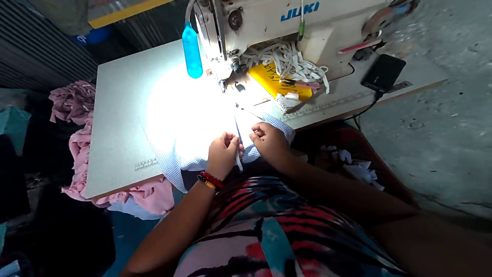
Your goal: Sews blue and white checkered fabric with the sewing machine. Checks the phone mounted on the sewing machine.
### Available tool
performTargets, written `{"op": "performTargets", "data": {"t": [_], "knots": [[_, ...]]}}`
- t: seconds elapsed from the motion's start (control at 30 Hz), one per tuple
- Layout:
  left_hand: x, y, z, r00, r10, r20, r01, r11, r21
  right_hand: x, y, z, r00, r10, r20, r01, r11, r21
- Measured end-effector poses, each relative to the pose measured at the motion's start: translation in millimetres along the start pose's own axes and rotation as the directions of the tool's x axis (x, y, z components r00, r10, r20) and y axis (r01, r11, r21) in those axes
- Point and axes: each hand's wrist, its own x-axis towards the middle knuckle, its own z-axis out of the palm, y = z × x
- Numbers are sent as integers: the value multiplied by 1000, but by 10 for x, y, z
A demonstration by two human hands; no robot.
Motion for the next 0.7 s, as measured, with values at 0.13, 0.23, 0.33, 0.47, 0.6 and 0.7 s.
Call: {"op": "performTargets", "data": {"t": [0.13,0.23,0.33,0.47,0.6,0.7], "knots": [[-228,-20,104,966,55,253,-77,994,77,-81,92,25,993,-92,-75,93,996,12],[-298,-17,120,898,74,434,-142,982,126,-101,132,22,991,-116,-61,118,993,25],[-293,-91,117,808,153,569,-315,929,197,-92,154,39,991,-128,-42,128,992,-2],[-329,-55,130,680,264,684,-548,802,236,-109,137,49,990,-138,17,138,989,-44],[-371,-18,120,591,341,731,-663,721,200,-154,82,-8,983,-128,133,145,981,-127],[-377,-15,85,596,370,713,-684,699,210,-151,20,-57,969,-106,224,156,963,-220]]}}
